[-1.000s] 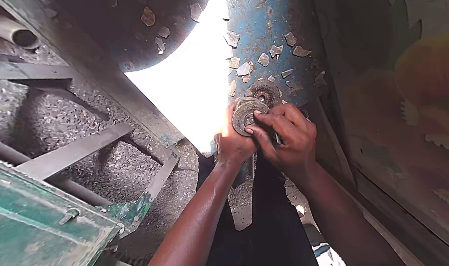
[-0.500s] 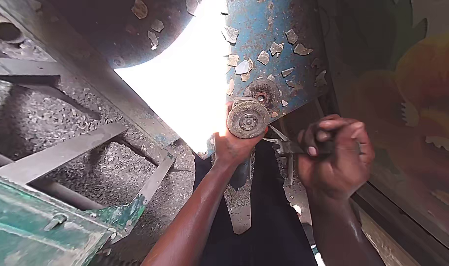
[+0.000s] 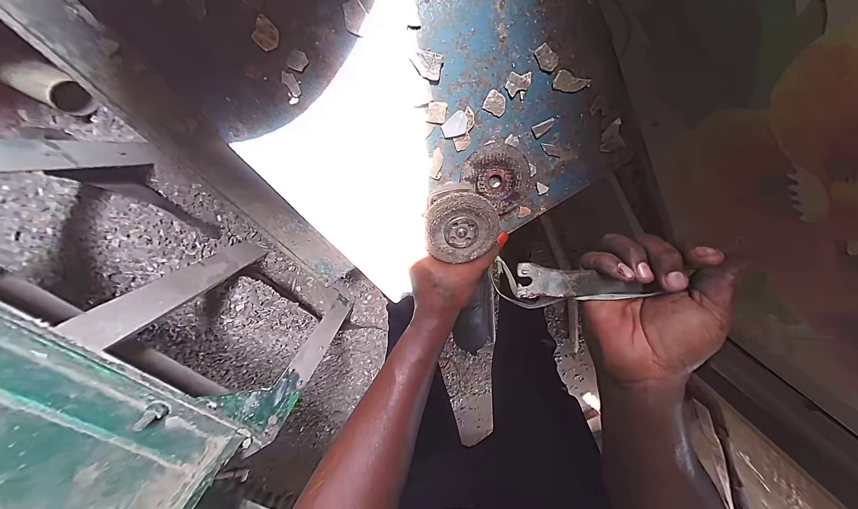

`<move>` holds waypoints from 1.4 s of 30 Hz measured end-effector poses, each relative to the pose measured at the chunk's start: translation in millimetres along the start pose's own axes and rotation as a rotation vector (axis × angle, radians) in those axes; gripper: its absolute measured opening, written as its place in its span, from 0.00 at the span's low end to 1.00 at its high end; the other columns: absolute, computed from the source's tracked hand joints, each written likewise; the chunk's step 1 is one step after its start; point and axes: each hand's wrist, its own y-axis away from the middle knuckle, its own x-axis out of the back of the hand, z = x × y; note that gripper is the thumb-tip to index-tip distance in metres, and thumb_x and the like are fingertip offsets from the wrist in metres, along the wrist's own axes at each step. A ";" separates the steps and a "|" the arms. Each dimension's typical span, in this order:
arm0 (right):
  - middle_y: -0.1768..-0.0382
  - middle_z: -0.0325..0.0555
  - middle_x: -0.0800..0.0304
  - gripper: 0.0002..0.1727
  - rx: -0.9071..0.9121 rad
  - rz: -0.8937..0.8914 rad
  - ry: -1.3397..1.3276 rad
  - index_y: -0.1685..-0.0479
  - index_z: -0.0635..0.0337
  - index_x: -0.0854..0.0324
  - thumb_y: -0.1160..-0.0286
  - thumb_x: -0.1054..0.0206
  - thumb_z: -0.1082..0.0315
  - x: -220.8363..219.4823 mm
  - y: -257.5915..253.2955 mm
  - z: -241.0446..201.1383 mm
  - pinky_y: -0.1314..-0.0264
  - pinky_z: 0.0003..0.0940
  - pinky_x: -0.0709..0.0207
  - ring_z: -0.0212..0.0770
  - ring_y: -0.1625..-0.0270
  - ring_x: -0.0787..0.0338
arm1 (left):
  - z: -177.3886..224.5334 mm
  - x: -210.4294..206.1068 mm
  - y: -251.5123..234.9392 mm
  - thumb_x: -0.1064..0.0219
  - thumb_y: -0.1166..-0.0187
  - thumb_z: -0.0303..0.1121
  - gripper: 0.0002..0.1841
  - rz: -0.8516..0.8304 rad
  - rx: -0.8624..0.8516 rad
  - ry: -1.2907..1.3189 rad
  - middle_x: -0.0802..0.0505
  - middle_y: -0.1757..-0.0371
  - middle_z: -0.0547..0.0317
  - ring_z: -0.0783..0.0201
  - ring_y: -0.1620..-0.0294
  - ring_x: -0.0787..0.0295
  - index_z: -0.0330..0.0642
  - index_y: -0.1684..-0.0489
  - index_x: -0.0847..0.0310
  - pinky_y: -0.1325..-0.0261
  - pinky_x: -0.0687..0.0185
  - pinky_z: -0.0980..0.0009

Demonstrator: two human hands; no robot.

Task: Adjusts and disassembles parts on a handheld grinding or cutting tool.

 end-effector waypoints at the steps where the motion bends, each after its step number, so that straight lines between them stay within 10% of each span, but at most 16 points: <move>1: 0.85 0.36 0.21 0.44 -0.008 0.005 -0.006 0.80 0.51 0.20 0.15 0.71 0.30 5.0 0.0 -3.4 0.69 0.36 0.20 0.37 0.78 0.17 | 1.0 -0.1 0.8 0.11 0.48 0.50 0.25 0.000 0.006 -0.026 0.05 0.68 0.64 0.73 0.64 0.07 0.44 0.57 0.09 0.56 0.12 0.65; 5: 0.85 0.32 0.20 0.38 -0.068 -0.006 0.332 0.70 0.49 0.15 0.09 0.65 0.37 32.1 1.5 -13.6 0.76 0.27 0.22 0.30 0.81 0.19 | -7.8 -4.0 3.8 0.09 0.50 0.47 0.30 0.046 -0.067 0.048 0.04 0.62 0.69 0.79 0.58 0.07 0.44 0.51 0.12 0.49 0.10 0.72; 8: 0.67 0.30 0.11 0.13 -0.040 -0.259 1.221 0.50 0.52 0.11 0.22 0.28 0.54 78.8 14.4 -5.6 0.70 0.18 0.23 0.21 0.73 0.19 | -16.0 -6.7 5.4 0.08 0.52 0.44 0.49 0.047 -0.186 0.086 0.05 0.47 0.62 0.78 0.45 0.08 0.33 0.25 0.27 0.36 0.13 0.73; 12: 0.31 0.57 0.15 0.65 -0.200 -0.494 1.796 0.21 0.66 0.26 0.61 0.18 0.26 117.1 43.3 46.8 0.43 0.48 0.16 0.45 0.42 0.12 | -5.9 -3.2 3.8 0.12 0.43 0.41 0.33 -0.047 -0.098 0.145 0.05 0.52 0.69 0.80 0.49 0.08 0.44 0.36 0.19 0.40 0.11 0.74; 17: 0.54 0.51 0.06 0.51 0.016 -0.387 1.839 0.35 0.67 0.15 0.56 0.19 0.33 128.9 47.6 83.4 0.49 0.48 0.15 0.45 0.53 0.08 | -7.5 3.6 -4.9 0.12 0.44 0.44 0.30 -0.159 -0.011 0.203 0.04 0.53 0.68 0.73 0.50 0.06 0.52 0.40 0.16 0.44 0.09 0.68; 30: 0.53 0.36 0.05 0.44 -0.201 -0.484 1.664 0.39 0.53 0.11 0.63 0.14 0.38 142.5 21.1 73.8 0.43 0.42 0.15 0.32 0.49 0.09 | -22.6 -4.1 5.6 0.14 0.44 0.36 0.23 0.026 -0.131 0.192 0.06 0.59 0.72 0.80 0.52 0.08 0.47 0.50 0.15 0.45 0.11 0.75; 34: 0.50 0.39 0.05 0.48 -0.280 -0.525 1.752 0.35 0.52 0.13 0.60 0.17 0.30 128.7 19.3 61.5 0.39 0.46 0.17 0.37 0.44 0.10 | -21.1 -3.9 10.9 0.12 0.49 0.46 0.37 0.114 -0.176 0.027 0.07 0.53 0.69 0.82 0.48 0.11 0.40 0.39 0.20 0.41 0.14 0.76; 36: 0.44 0.46 0.09 0.47 -0.114 -0.562 1.779 0.32 0.57 0.15 0.49 0.20 0.32 111.2 21.5 41.3 0.44 0.46 0.16 0.42 0.45 0.11 | -19.9 -7.0 11.4 0.11 0.51 0.45 0.44 0.145 -0.234 0.061 0.08 0.48 0.68 0.82 0.44 0.12 0.35 0.31 0.26 0.37 0.16 0.78; 39: 0.45 0.43 0.12 0.31 0.309 -0.532 1.627 0.35 0.60 0.16 0.34 0.19 0.51 70.5 20.5 14.7 0.63 0.19 0.21 0.25 0.59 0.17 | -22.1 -8.6 13.8 0.12 0.49 0.44 0.42 0.166 -0.252 0.046 0.07 0.50 0.68 0.84 0.47 0.11 0.35 0.32 0.26 0.39 0.15 0.81; 42: 0.41 0.53 0.12 0.39 0.573 -0.665 1.612 0.32 0.69 0.18 0.40 0.15 0.51 28.8 9.3 21.6 0.58 0.21 0.18 0.31 0.52 0.13 | -26.3 -3.5 12.1 0.15 0.43 0.48 0.37 0.122 -0.209 -0.096 0.07 0.53 0.57 0.71 0.50 0.09 0.34 0.37 0.21 0.42 0.15 0.66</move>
